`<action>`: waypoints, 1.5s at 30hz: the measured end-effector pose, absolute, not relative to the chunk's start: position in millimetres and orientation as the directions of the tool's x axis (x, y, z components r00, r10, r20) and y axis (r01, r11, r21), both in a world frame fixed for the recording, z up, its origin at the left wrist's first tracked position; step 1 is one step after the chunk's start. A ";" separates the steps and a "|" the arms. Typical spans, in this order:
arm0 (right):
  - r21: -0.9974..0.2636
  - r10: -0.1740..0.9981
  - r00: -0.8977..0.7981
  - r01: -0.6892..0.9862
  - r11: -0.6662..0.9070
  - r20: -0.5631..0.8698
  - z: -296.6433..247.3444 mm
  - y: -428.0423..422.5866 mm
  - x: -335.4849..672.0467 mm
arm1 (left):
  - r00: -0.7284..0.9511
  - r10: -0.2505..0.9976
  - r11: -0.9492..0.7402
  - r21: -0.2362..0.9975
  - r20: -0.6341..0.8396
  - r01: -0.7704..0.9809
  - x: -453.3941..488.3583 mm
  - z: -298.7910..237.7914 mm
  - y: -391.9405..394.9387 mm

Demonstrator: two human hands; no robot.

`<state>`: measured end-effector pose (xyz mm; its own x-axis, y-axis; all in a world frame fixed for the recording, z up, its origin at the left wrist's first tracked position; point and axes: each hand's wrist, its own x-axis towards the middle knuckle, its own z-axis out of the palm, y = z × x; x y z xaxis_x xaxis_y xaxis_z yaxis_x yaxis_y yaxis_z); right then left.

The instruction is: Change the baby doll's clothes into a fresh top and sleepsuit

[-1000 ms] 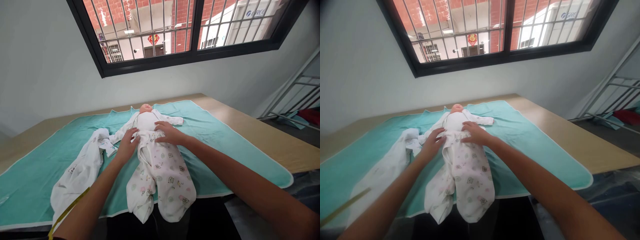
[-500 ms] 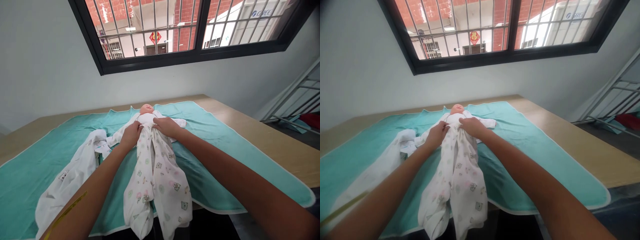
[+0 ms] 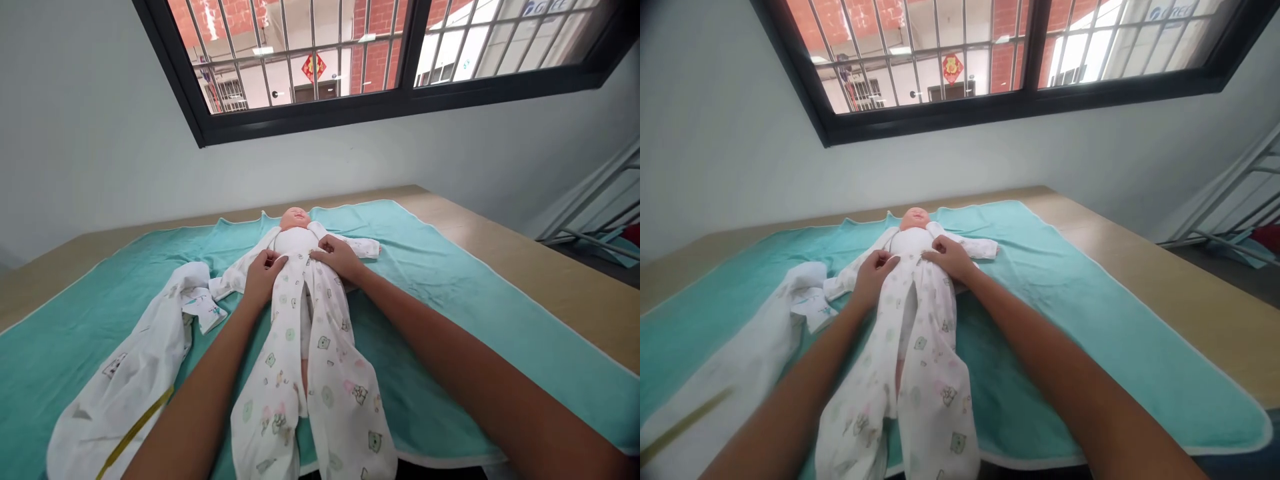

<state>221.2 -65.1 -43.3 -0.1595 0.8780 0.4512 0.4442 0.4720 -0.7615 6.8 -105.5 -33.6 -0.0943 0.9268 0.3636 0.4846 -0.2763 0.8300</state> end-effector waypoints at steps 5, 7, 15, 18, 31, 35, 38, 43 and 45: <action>-0.702 0.786 -0.219 0.357 0.616 0.579 -41.6 -66.4 222.0 | -0.069 0.908 -0.320 0.789 0.414 0.525 7.8 -28.7 -116.6; -0.684 0.796 -0.249 0.411 0.602 0.551 -38.9 -67.0 222.9 | -0.033 0.885 -0.371 0.747 0.464 0.552 11.2 -27.6 -118.4; -0.499 0.825 -0.235 0.700 0.510 0.513 -26.6 -68.6 223.6 | 0.118 0.904 -0.381 0.650 0.410 0.657 10.3 -16.9 -101.8; -0.515 0.846 -0.174 0.726 0.456 0.504 -28.8 -63.7 222.8 | 0.093 0.913 -0.325 0.572 0.396 0.753 9.3 -8.2 -89.0; -0.888 0.896 -0.348 0.266 0.376 0.275 -43.4 -58.7 240.0 | -0.040 0.901 -0.361 0.798 0.432 0.484 2.1 -34.8 -92.9; -0.911 0.830 -0.522 0.214 0.352 0.198 -36.7 -58.3 259.7 | 0.020 0.915 -0.369 0.815 0.404 0.447 -4.7 -34.1 -105.3; -0.882 0.773 -0.609 0.250 0.398 0.176 -30.1 -59.2 274.0 | 0.040 0.918 -0.368 0.812 0.394 0.453 -7.4 -36.0 -113.5; -0.856 0.703 -0.695 0.265 0.444 0.150 -24.1 -62.5 278.0 | -0.057 0.924 -0.300 0.809 0.378 0.505 -10.2 -34.6 -140.9; -0.821 0.695 -0.695 0.281 0.496 0.182 -23.0 -62.5 275.6 | -0.082 0.897 -0.308 0.749 0.434 0.587 -8.2 -24.7 -163.0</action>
<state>275.6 -62.5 -23.0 -0.6952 0.6953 0.1823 0.2809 0.4963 -0.8215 -8.2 -163.0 -24.7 -0.0822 0.8973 0.4337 0.5865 -0.3083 0.7490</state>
